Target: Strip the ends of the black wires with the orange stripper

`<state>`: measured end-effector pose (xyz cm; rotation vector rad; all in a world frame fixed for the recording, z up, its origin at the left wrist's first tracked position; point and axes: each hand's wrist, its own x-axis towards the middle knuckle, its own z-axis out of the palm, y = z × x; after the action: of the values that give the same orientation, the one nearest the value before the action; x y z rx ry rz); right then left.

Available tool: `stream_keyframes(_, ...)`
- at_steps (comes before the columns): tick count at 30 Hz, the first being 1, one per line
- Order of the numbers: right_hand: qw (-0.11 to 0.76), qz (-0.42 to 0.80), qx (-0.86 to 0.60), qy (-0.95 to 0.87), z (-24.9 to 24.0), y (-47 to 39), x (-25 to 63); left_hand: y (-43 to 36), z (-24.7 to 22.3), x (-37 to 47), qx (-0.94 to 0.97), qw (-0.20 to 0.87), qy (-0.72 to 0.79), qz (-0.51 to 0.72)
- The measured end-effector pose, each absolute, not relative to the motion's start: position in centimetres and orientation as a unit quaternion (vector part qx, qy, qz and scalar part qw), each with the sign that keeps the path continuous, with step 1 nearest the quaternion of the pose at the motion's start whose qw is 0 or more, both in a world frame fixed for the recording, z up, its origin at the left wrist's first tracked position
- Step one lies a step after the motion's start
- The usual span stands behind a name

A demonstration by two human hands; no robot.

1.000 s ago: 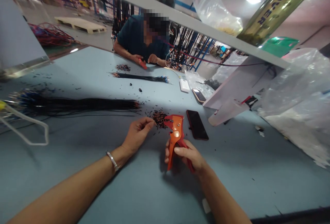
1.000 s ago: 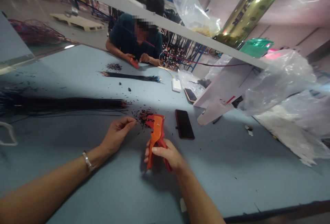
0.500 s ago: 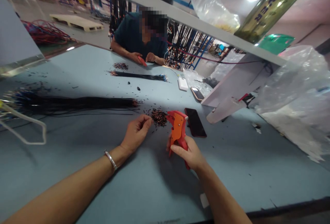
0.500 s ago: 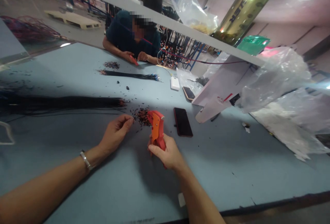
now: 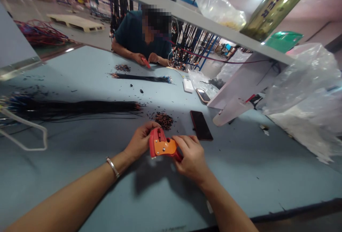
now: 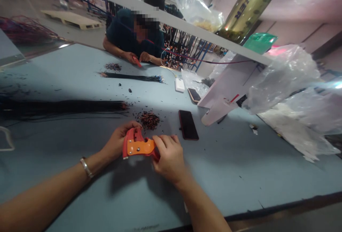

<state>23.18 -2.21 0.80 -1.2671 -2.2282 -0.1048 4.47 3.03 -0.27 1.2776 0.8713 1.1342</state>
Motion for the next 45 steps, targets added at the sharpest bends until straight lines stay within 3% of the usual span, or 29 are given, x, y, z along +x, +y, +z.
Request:
stream_keyframes(11, 0.283, -0.063, -0.502, -0.815, 0.48, -2.01, 23.31, 2.37, 0.44, 4.37, 0.601, 0.583, 0.359, 0.412)
stream_keyframes(45, 0.301, -0.063, -0.497, -0.812, 0.22, -1.83, 23.53, 2.64, 0.18, 4.30, 0.636, 0.595, 0.327, 0.368)
